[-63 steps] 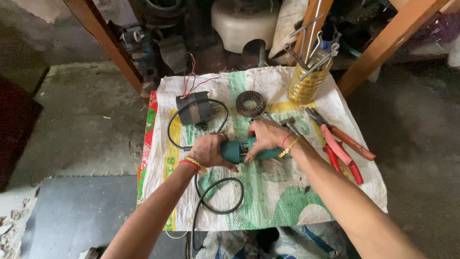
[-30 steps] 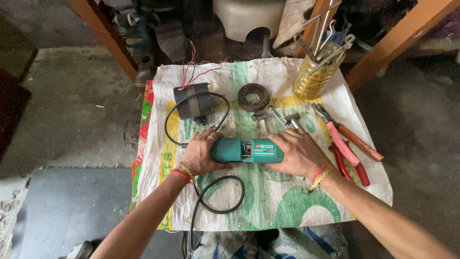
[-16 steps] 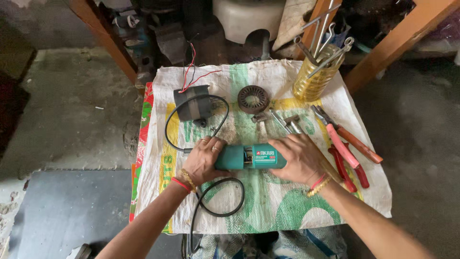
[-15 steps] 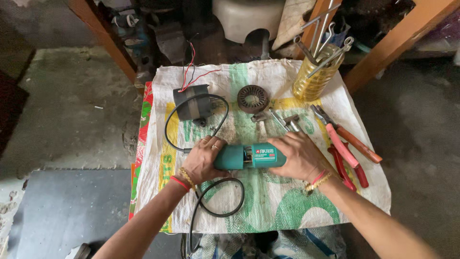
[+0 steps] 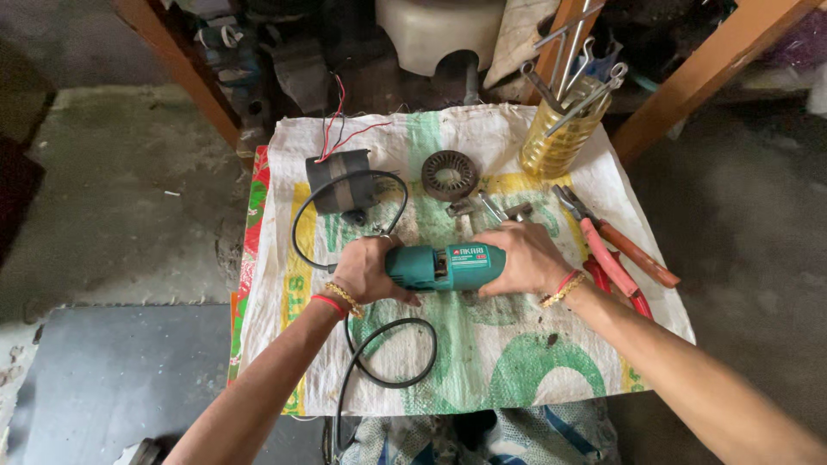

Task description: The person disassembles a teal Makita electric tool, removes the internal motor, and then reassembles the tool housing. They use a hammer to tap the housing together and repeatedly open and close the casing to check the fit.

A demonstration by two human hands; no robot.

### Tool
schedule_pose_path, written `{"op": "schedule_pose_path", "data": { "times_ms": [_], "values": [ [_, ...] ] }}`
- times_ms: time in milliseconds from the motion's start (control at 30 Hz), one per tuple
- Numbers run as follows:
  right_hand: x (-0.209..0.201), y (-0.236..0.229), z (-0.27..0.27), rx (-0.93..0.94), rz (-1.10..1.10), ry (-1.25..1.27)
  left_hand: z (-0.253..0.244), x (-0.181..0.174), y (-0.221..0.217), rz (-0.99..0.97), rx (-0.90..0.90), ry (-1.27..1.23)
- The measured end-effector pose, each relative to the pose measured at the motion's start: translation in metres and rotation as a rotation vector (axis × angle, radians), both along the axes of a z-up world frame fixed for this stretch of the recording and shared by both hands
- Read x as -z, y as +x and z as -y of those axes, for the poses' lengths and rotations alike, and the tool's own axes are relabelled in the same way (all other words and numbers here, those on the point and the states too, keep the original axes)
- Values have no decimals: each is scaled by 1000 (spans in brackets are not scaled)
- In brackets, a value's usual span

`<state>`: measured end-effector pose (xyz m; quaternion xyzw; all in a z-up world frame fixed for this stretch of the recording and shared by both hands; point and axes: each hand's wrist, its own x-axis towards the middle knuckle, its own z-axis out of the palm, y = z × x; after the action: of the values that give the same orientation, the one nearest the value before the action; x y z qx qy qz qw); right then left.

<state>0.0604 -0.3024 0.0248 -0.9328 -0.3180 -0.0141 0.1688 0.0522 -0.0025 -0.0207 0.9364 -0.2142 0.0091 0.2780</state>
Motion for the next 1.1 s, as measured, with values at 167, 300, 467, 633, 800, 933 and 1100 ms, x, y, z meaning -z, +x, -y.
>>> {"op": "schedule_pose_path", "data": {
  "times_ms": [167,300,467,633,800,933,1100],
  "values": [
    [1,-16,-4,-49,172,28,2,-3,-11,245,66,14],
    [9,-24,-1,-71,290,36,3,4,-18,531,103,-60],
    [7,-11,0,-5,146,16,-2,1,-2,120,50,-53],
    [1,-7,-1,17,79,32,-12,-13,-5,183,111,16],
    [4,-12,-1,-12,132,56,-45,-27,-8,94,116,94],
    [4,-9,1,-6,116,62,-59,-32,-7,-7,63,83],
    [4,-8,1,18,69,29,-80,-37,-7,-158,3,-81]
  ]
}}
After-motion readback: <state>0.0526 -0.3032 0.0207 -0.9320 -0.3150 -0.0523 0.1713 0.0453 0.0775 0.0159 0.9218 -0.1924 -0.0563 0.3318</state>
